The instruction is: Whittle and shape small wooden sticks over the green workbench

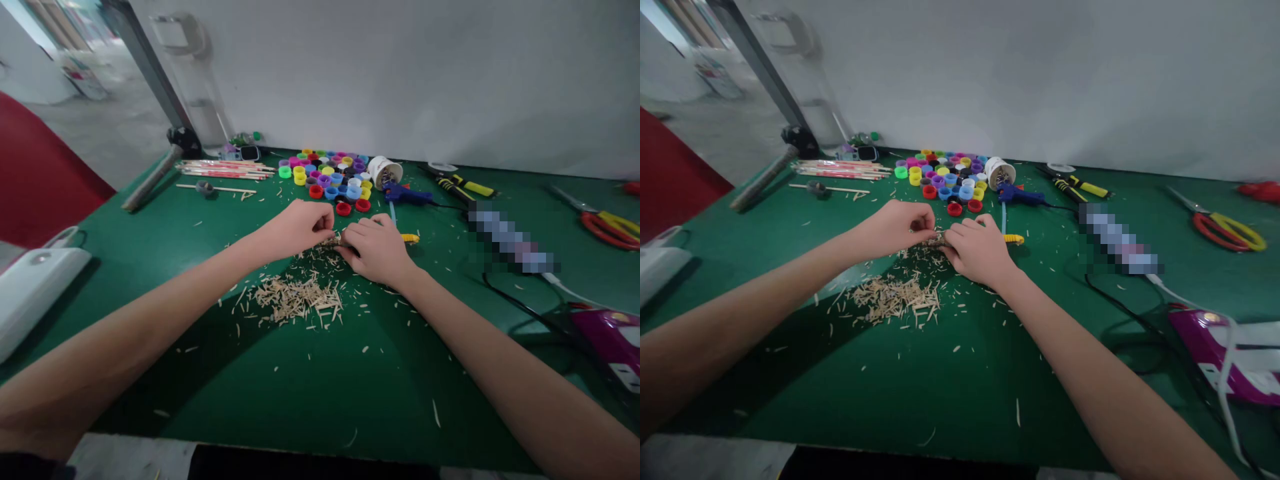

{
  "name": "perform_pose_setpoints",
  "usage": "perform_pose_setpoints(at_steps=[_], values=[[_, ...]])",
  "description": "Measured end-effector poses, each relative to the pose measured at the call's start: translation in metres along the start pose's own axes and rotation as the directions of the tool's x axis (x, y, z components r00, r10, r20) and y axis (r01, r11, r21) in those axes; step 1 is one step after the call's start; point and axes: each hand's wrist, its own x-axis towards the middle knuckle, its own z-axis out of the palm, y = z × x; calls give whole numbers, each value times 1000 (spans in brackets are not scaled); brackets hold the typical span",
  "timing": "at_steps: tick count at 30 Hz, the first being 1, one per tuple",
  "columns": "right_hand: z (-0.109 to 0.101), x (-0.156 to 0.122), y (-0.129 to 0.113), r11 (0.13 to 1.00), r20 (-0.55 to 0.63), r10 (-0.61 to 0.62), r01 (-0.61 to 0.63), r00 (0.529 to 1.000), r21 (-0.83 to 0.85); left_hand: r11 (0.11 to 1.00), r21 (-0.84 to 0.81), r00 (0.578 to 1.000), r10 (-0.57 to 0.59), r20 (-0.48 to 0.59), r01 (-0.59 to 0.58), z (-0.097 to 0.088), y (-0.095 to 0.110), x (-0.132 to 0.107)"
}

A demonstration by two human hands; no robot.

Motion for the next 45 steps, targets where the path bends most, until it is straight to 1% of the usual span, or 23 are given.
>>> perform_pose_setpoints(at_steps=[4,7,13,17,21,28,31,35,42,45], values=[[1,-2,-1,1000,-35,-6,5,999,-26,1000,-15,1000,-17,-23,17,0,-2,1],[1,-1,0,1000,-17,8,-8,1000,-26,999,-26,1000,-19,-17,18,1,-2,1],[1,3,1,1000,32,6,-6,999,16,999,-31,1000,23,14,-22,1,0,0],[1,0,0,1000,-15,-1,1,1000,-3,999,-51,1000,14,23,-13,1,-2,0],[1,-2,0,1000,-57,-8,7,998,-23,999,-52,1000,-6,2,6,3,-5,2],[0,-2,1,1000,-64,-17,17,998,-4,998,-49,999,-46,-28,45,3,-6,1],[-1,-2,0,1000,-56,-24,24,998,-4,996,-54,997,-72,-39,70,1,-5,1],[-1,-1,-1,1000,-42,-8,7,999,-17,996,-51,996,-74,-43,72,0,-3,1],[1,3,2,1000,45,10,-10,999,0,998,-64,1000,-4,18,5,2,-6,2],[1,2,2,1000,31,14,-14,999,-4,997,-75,1000,7,23,-5,2,-6,2]])
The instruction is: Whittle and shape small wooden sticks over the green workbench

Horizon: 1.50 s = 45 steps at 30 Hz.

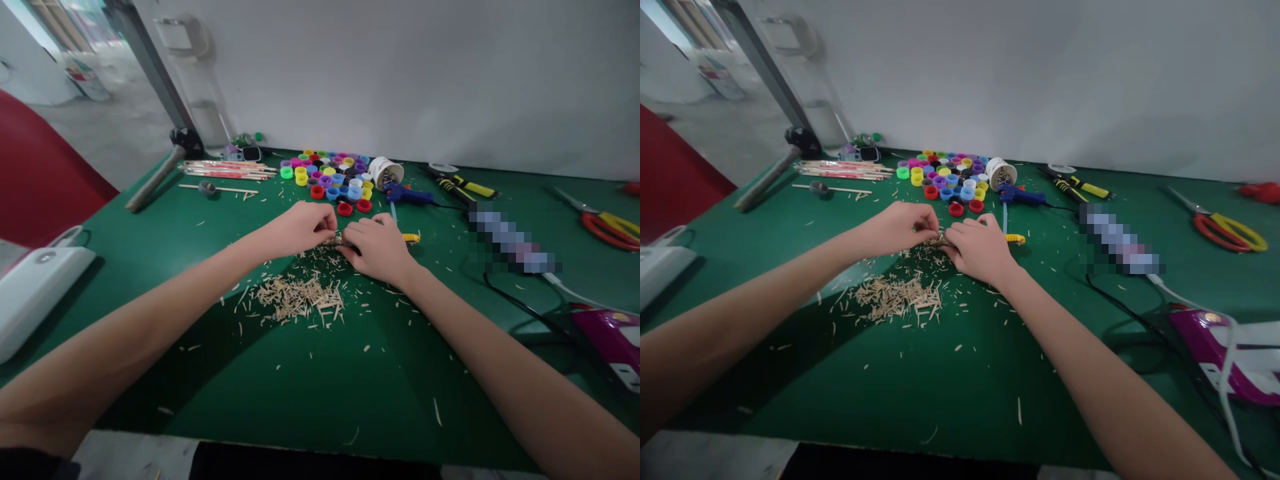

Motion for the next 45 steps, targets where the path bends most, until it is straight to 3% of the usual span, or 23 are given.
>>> perform_pose_setpoints(at_steps=[7,17,29,39,45], values=[[-1,-4,-1,1000,-60,-15,15,998,0,1000,3,1000,-25,-17,25,1,-3,0],[-2,2,0,1000,-1,-8,8,1000,15,999,-47,999,-19,37,21,1,1,-1],[1,-4,1,1000,-80,-7,9,997,24,999,-46,1000,-11,14,12,0,-3,-1],[1,0,2,1000,-7,4,-4,1000,18,999,-40,999,23,41,-21,0,-3,-2],[0,-3,2,999,-74,-9,13,997,45,999,-46,999,20,37,-18,0,-4,-3]])
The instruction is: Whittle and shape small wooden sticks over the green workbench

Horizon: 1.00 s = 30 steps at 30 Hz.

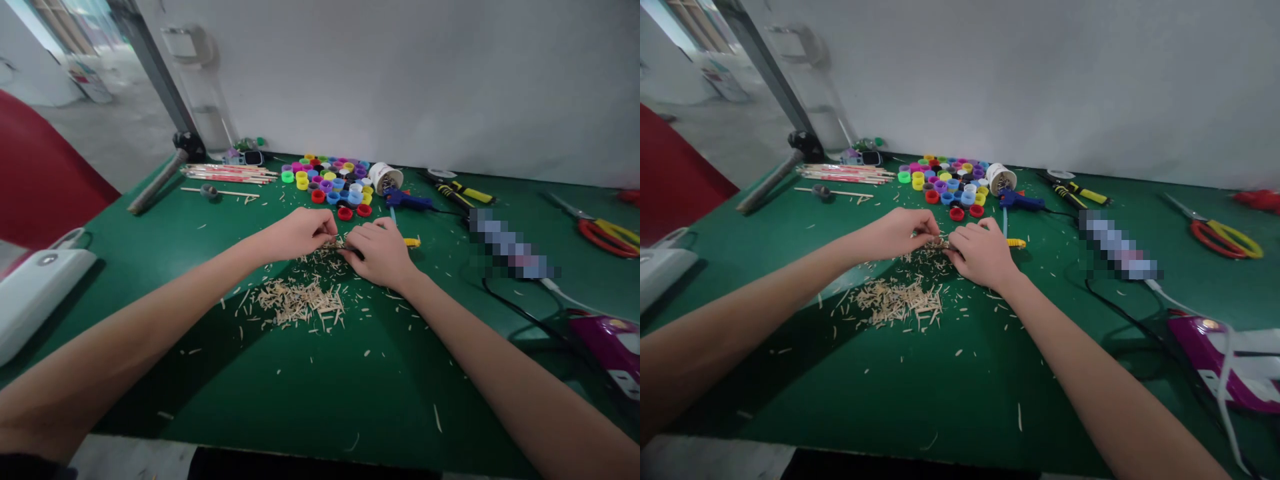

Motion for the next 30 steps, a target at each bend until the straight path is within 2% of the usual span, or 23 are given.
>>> perform_pose_setpoints(at_steps=[5,30], values=[[0,-1,-1,1000,-31,5,-5,1000,-3,1000,3,1000,1,-2,0,0,-1,0],[1,-2,0,1000,-6,4,-4,1000,-11,1000,16,1000,-6,-11,7,1,0,0]])
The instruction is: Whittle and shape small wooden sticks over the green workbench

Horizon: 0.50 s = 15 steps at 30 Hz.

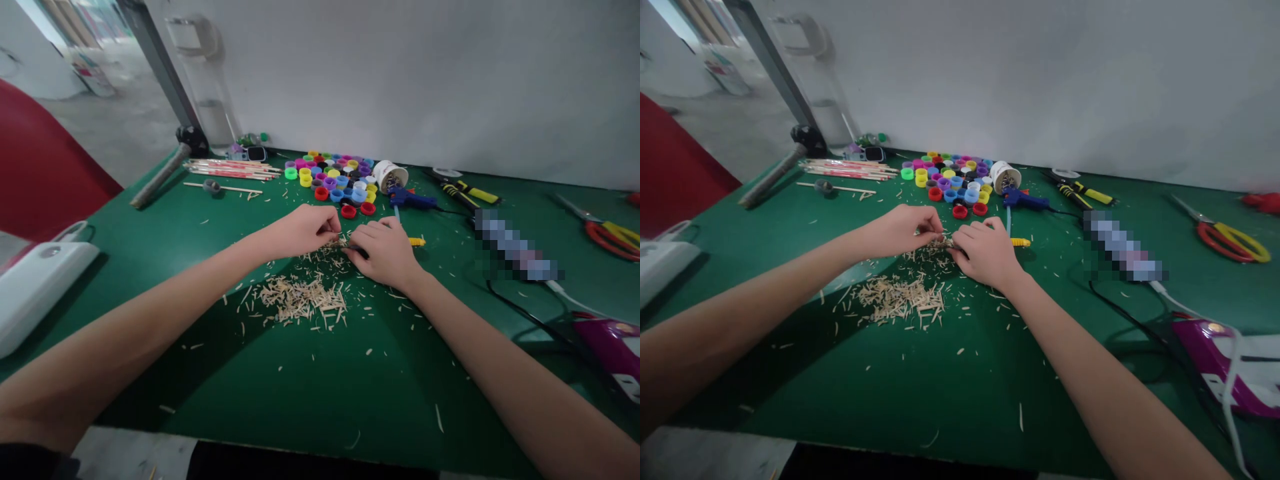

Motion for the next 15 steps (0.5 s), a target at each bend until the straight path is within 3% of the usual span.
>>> perform_pose_setpoints(at_steps=[9,15], values=[[-3,8,3,1000,126,-3,0,992,20,999,-43,999,35,24,-34,1,2,0],[-3,8,5,999,147,-48,49,988,-9,998,-23,997,63,41,-62,-1,0,2]])
